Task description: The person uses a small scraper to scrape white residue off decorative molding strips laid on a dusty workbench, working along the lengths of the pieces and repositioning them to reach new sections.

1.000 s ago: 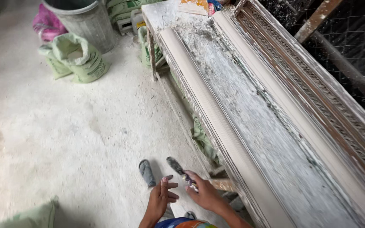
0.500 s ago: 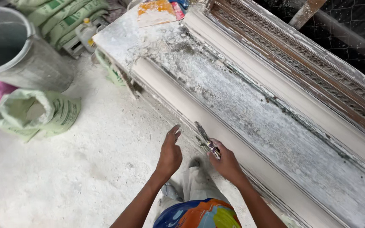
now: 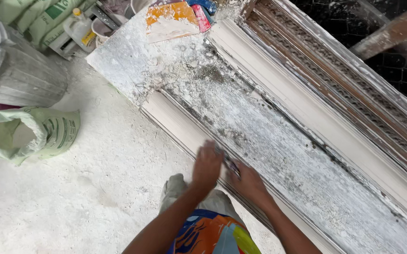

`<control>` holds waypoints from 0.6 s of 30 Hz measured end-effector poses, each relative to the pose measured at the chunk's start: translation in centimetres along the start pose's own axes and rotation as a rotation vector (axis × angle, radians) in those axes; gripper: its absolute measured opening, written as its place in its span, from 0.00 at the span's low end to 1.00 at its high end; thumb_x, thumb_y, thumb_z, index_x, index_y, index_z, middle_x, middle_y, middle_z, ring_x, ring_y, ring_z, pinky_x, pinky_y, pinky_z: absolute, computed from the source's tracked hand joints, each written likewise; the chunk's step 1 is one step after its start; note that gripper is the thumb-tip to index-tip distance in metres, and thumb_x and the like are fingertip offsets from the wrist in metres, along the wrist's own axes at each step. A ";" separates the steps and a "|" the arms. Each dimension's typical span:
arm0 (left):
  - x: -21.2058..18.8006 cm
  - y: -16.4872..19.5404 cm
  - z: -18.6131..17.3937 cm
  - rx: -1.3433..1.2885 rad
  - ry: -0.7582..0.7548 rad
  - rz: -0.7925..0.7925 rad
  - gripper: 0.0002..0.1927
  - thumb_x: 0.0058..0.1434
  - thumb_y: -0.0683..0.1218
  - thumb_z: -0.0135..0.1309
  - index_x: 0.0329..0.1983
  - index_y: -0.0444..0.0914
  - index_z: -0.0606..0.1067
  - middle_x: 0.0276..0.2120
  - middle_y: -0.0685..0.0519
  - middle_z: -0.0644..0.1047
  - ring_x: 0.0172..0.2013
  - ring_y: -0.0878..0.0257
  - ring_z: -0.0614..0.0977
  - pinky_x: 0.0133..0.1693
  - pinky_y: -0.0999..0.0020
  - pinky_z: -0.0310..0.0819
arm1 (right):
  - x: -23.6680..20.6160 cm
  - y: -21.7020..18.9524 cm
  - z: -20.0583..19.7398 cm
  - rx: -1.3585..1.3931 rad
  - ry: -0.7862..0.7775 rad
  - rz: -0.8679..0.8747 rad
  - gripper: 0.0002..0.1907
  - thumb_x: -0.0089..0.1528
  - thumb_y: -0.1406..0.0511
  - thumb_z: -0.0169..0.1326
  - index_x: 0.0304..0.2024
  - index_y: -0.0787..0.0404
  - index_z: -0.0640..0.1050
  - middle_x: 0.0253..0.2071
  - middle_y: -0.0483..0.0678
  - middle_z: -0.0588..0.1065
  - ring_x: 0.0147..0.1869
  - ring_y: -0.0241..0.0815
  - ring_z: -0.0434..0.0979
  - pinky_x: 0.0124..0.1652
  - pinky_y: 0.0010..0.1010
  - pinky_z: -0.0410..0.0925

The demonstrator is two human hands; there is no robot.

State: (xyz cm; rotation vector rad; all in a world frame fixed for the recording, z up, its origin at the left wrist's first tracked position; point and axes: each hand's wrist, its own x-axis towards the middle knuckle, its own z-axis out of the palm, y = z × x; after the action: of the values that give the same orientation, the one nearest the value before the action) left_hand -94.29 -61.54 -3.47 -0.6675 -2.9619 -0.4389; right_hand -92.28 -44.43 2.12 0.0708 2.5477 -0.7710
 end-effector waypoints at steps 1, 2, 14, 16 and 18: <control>0.4 0.5 1.0 0.034 -0.050 0.045 0.17 0.58 0.42 0.53 0.50 0.33 0.78 0.57 0.37 0.73 0.59 0.44 0.73 0.60 0.47 0.66 | -0.5 0.4 -0.6 -0.017 -0.082 0.093 0.28 0.63 0.54 0.53 0.64 0.53 0.72 0.40 0.61 0.81 0.45 0.58 0.81 0.48 0.45 0.72; 0.7 1.3 1.9 -0.113 -0.072 0.085 0.13 0.57 0.43 0.54 0.44 0.33 0.79 0.49 0.40 0.76 0.54 0.46 0.75 0.58 0.48 0.67 | -1.1 1.0 -1.4 -0.041 -0.179 0.238 0.29 0.64 0.53 0.52 0.66 0.50 0.70 0.38 0.62 0.81 0.44 0.58 0.83 0.48 0.45 0.73; 8.3 -25.0 -3.2 0.426 0.085 0.085 0.18 0.43 0.40 0.56 0.41 0.36 0.78 0.43 0.44 0.79 0.49 0.51 0.78 0.53 0.58 0.70 | 18.4 -19.2 5.6 0.161 0.076 -0.131 0.15 0.65 0.60 0.53 0.49 0.64 0.77 0.37 0.64 0.79 0.43 0.66 0.79 0.45 0.51 0.71; 8.8 -25.3 -3.9 0.343 -0.016 0.052 0.14 0.50 0.40 0.58 0.42 0.35 0.78 0.45 0.42 0.79 0.51 0.49 0.78 0.57 0.55 0.70 | 17.8 -19.6 4.9 0.210 0.037 -0.091 0.17 0.65 0.61 0.52 0.51 0.63 0.76 0.37 0.63 0.80 0.42 0.64 0.80 0.44 0.50 0.72; 8.4 -21.5 -3.9 0.181 -0.212 0.030 0.10 0.61 0.41 0.57 0.44 0.34 0.79 0.45 0.41 0.79 0.53 0.48 0.78 0.61 0.51 0.69 | 15.6 -18.1 3.1 0.212 -0.005 -0.039 0.19 0.64 0.61 0.52 0.55 0.61 0.76 0.37 0.61 0.80 0.41 0.60 0.81 0.44 0.49 0.72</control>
State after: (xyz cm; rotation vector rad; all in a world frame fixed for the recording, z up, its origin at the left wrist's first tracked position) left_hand -111.05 -77.80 -4.19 -0.7808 -3.1310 -0.0997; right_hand -108.04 -62.62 1.95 0.0883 2.4608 -1.0527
